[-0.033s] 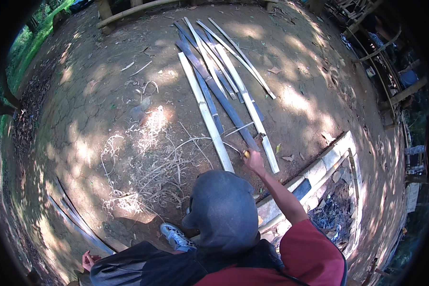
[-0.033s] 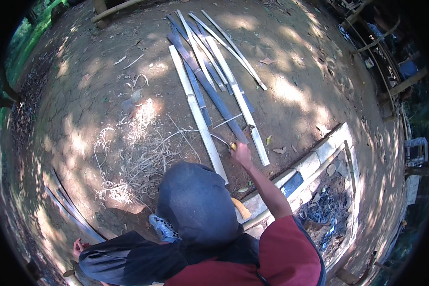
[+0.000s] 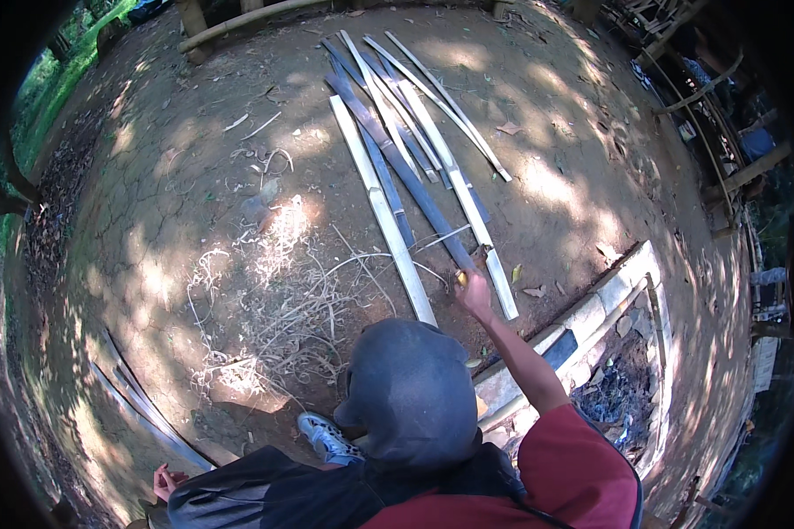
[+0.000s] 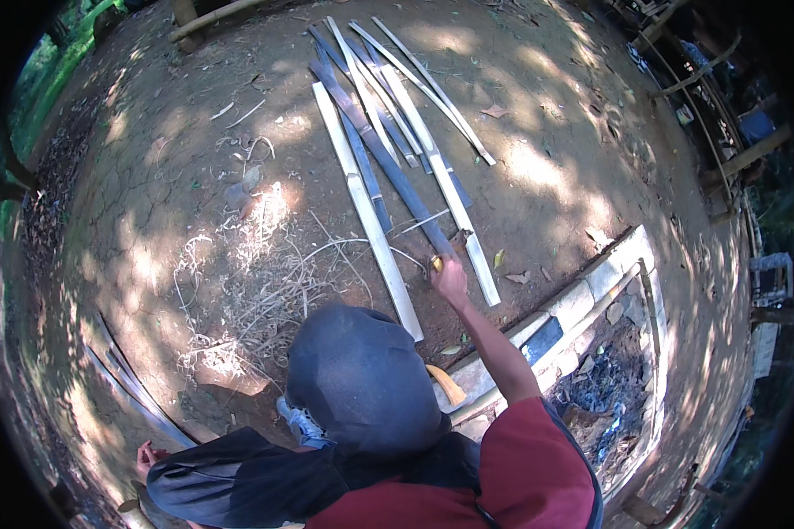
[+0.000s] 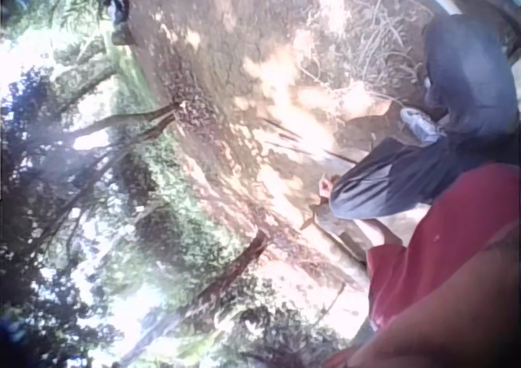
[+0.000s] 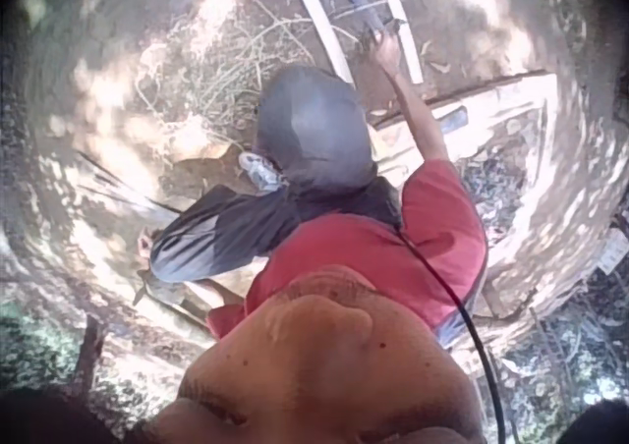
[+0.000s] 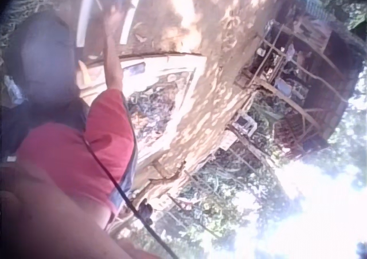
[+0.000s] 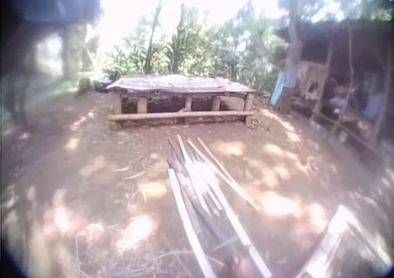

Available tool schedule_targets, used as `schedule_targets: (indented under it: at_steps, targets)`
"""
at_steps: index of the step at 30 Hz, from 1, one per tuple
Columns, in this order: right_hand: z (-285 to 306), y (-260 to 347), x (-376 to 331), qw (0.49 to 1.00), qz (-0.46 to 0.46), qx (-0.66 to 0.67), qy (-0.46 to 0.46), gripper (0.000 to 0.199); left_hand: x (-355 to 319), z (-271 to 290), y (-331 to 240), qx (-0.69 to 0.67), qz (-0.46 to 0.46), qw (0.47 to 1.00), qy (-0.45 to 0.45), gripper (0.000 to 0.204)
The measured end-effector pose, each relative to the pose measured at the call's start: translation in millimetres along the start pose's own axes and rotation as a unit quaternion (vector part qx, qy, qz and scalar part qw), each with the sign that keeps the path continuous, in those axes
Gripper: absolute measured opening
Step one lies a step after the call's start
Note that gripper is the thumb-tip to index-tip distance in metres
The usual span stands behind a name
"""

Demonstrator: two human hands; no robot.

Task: The person shaves a piece of bamboo using a knife, holding the bamboo piece with one hand and drawing the blade toward themselves to remove strips.

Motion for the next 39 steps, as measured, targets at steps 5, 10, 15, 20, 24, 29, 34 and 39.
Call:
schedule_targets:
  at_steps: [5, 10, 15, 20, 24, 29, 34, 39]
  targets:
    - [-10, -29, 40, 0.998, -0.048, -0.009, -0.043, 0.045, -4, -8, -9, 0.041, -0.009, 0.999, 0.024, 0.030]
    - [-22, -41, 52, 0.997, -0.060, -0.041, 0.013, 0.042, -12, -14, -17, 0.056, -0.035, 0.998, 0.020, 0.030]
    - [-16, -12, 34, 0.997, -0.023, -0.075, -0.028, 0.043, -18, -36, -40, 0.061, -0.019, 0.998, 0.004, 0.028]
    - [-17, 14, 17, 0.988, 0.074, -0.139, 0.007, 0.038, -4, -56, -55, 0.071, 0.058, 0.995, 0.026, 0.026]
    - [-18, 22, 3, 0.990, 0.063, -0.110, -0.061, 0.041, 6, -53, -42, 0.032, 0.015, 0.999, 0.040, 0.026]
    - [-15, 16, 10, 0.994, 0.034, -0.102, 0.030, 0.046, 10, -74, -52, 0.014, -0.021, 0.999, 0.047, 0.025]
    - [10, 41, 8, 0.990, 0.090, -0.106, 0.038, 0.053, 4, -93, -80, -0.002, -0.050, 0.998, 0.041, 0.024]
    - [10, 36, 19, 0.973, 0.140, -0.060, 0.176, 0.048, 8, -142, -122, 0.007, -0.054, 0.995, 0.078, 0.023]
Point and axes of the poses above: each hand's wrist, its own x-axis towards the middle knuckle, its own z-axis out of the back of the hand, y = z × x, the point moved 3 cm from there along x, towards the middle knuckle, and after that the axes turned 14 degrees about -x, right-handed, at the moved point
